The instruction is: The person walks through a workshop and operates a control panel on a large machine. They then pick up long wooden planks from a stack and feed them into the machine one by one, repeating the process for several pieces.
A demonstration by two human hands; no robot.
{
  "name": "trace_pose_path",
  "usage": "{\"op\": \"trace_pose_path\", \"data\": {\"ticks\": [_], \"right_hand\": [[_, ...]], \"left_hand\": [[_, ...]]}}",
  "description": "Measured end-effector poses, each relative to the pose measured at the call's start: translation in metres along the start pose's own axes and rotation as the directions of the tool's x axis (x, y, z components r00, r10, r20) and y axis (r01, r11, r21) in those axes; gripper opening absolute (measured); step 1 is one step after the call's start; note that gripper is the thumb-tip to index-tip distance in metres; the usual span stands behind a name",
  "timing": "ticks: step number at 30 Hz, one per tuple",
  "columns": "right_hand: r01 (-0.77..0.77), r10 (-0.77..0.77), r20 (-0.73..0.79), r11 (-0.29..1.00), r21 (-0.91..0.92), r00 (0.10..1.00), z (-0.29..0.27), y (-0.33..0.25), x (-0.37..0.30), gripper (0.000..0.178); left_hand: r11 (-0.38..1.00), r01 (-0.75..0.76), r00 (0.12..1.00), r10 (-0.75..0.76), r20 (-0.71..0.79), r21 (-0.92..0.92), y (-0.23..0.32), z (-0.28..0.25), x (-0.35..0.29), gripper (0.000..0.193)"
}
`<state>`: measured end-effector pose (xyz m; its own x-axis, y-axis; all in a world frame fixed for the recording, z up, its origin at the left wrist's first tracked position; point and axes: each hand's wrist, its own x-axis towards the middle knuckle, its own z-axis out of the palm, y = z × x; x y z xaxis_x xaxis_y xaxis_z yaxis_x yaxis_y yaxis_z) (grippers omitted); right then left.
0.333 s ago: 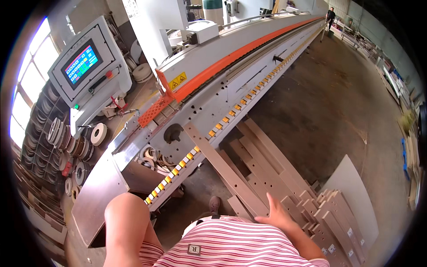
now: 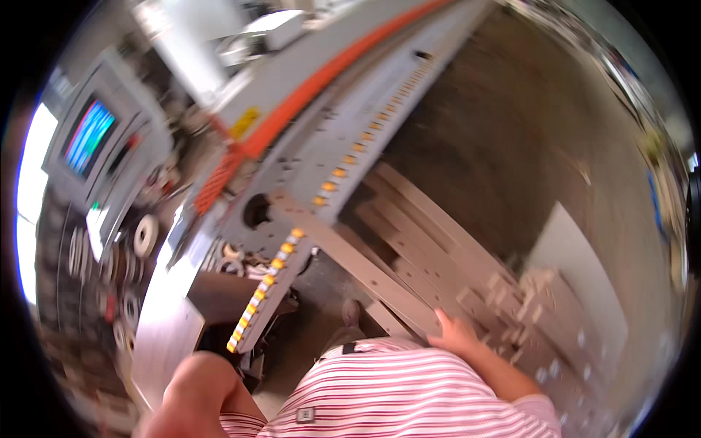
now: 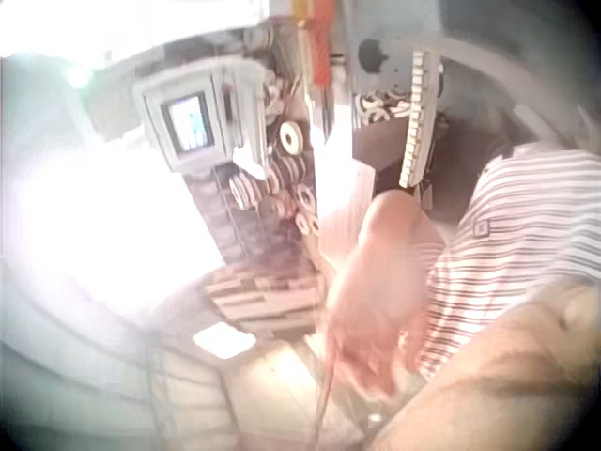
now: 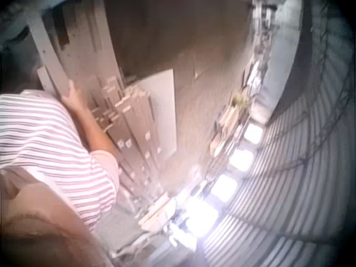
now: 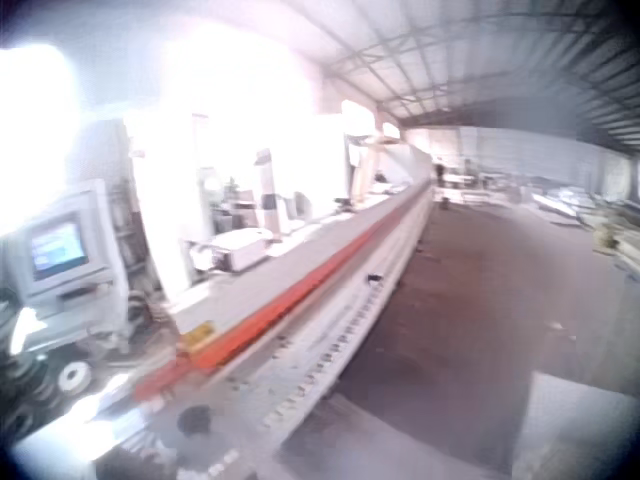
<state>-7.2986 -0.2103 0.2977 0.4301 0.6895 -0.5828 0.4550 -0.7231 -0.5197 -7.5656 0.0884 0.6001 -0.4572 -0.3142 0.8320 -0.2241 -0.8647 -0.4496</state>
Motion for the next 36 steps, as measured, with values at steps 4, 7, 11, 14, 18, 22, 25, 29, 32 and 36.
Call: {"op": "trace_pose_path", "data": {"ticks": [4, 7, 11, 14, 18, 22, 25, 29, 32, 36], "right_hand": [[0.130, -0.130, 0.000, 0.991, 0.000, 0.991, -0.030, 0.009, 0.007, 0.078], [0.151, -0.146, -0.114, 0.988, 0.031, 0.983, -0.047, 0.027, -0.030, 0.074], [-0.016, 0.051, -0.557, 0.998, 0.067, 0.829, -0.110, 0.064, -0.124, 0.048], [-0.191, 0.475, -0.860, 0.876, 0.443, 0.184, -0.128, 0.105, -0.240, 0.036], [-0.762, 0.418, -0.766, 0.222, 0.608, -0.489, 0.005, 0.146, -0.422, 0.058], [-0.257, 0.514, -0.211, -0.020, 0.966, -0.831, 0.186, 0.150, -0.435, 0.074], [0.702, 0.890, 0.154, 0.221, 0.678, -0.429, 0.194, 0.148, -0.395, 0.059], [0.653, 0.790, 0.161, 0.353, 0.670, -0.592, 0.162, 0.132, -0.373, 0.043], [0.625, 0.785, 0.200, 0.282, 0.728, -0.587, 0.154, 0.127, -0.377, 0.043], [0.616, 0.796, 0.209, 0.243, 0.749, -0.568, 0.156, 0.130, -0.379, 0.042]], "left_hand": [[0.047, 0.510, 0.100, -0.995, -0.006, 0.859, -0.037, -0.070, -0.197, 0.030], [0.611, 0.367, -0.115, -0.718, 0.686, 0.702, 0.004, -0.039, -0.313, 0.039], [0.819, 0.388, -0.171, -0.387, 0.906, 0.423, 0.016, 0.038, -0.339, 0.045], [0.859, 0.428, -0.231, -0.197, 0.953, 0.281, 0.010, 0.081, -0.364, 0.045], [0.841, 0.515, -0.311, 0.004, 0.951, 0.165, 0.012, 0.125, -0.424, 0.047], [0.821, 0.555, -0.340, 0.079, 0.937, 0.132, 0.029, 0.183, -0.507, 0.054], [0.898, 0.408, -0.494, 0.064, 0.867, 0.166, 0.030, 0.228, -0.556, 0.061], [0.879, 0.399, -0.588, 0.028, 0.808, 0.260, 0.046, 0.269, -0.578, 0.059], [0.876, 0.354, -0.566, -0.079, 0.821, 0.329, 0.062, 0.267, -0.591, 0.052], [0.902, 0.306, -0.460, -0.140, 0.877, 0.304, 0.074, 0.268, -0.598, 0.042]]}}
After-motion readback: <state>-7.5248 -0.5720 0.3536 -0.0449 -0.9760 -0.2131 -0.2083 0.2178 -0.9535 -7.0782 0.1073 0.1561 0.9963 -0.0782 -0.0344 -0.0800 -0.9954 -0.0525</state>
